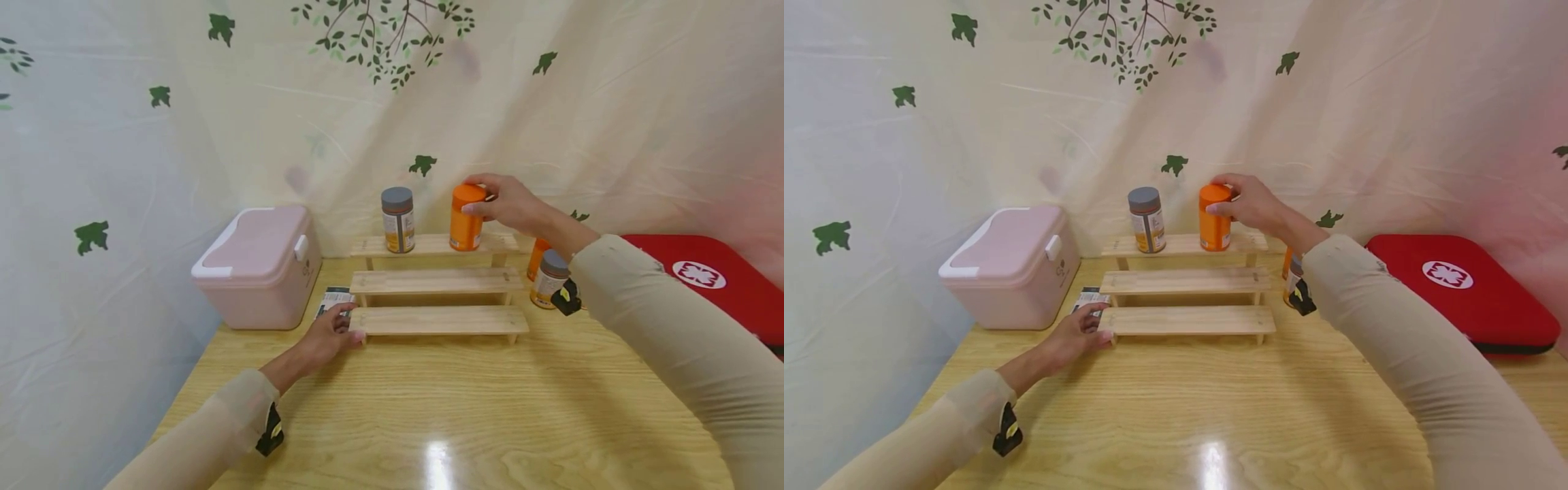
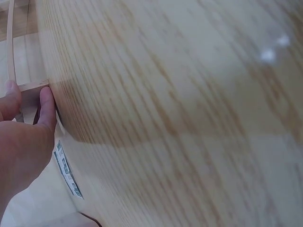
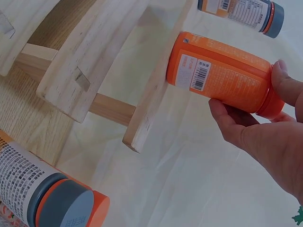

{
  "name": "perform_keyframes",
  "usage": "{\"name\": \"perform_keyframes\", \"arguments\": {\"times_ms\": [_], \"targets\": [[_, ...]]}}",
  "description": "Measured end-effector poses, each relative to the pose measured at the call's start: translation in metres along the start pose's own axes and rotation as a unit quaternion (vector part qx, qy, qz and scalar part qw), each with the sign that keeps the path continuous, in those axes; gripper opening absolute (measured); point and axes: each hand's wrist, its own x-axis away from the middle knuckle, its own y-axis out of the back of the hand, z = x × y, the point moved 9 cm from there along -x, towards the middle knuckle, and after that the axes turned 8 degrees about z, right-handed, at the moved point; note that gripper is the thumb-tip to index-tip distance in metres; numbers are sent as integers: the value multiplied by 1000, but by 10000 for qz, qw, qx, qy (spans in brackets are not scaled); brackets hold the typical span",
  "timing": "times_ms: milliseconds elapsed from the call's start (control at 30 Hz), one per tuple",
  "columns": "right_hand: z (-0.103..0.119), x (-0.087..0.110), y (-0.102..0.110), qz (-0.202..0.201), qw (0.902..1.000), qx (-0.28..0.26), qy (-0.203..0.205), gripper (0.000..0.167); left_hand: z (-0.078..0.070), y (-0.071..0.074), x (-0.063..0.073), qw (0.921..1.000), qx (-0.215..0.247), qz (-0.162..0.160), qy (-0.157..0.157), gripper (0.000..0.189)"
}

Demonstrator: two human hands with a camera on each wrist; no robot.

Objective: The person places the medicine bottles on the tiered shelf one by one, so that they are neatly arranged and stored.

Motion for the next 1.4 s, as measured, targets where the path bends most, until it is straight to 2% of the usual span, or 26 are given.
{"name": "perform_keyframes", "arguments": {"times_ms": [500,767,933,1067,1400], "targets": [[-3,-3,0,146,9997,-42,-178,64,1,0,-1,10000,61,-26,-33,57],[-2,5,6,145,9997,-18,-201,73,-1,-1,1,9999,-140,-89,15,57],[1,22,17,-9,9994,283,-206,77,-3,-1,2,9996,-264,-106,54,58],[-5,43,28,-175,9976,599,-301,79,-2,-1,3,9995,-306,-94,68,58],[-56,102,51,-543,9899,1050,-783,80,-3,-2,3,9996,-277,-42,0,58]]}}
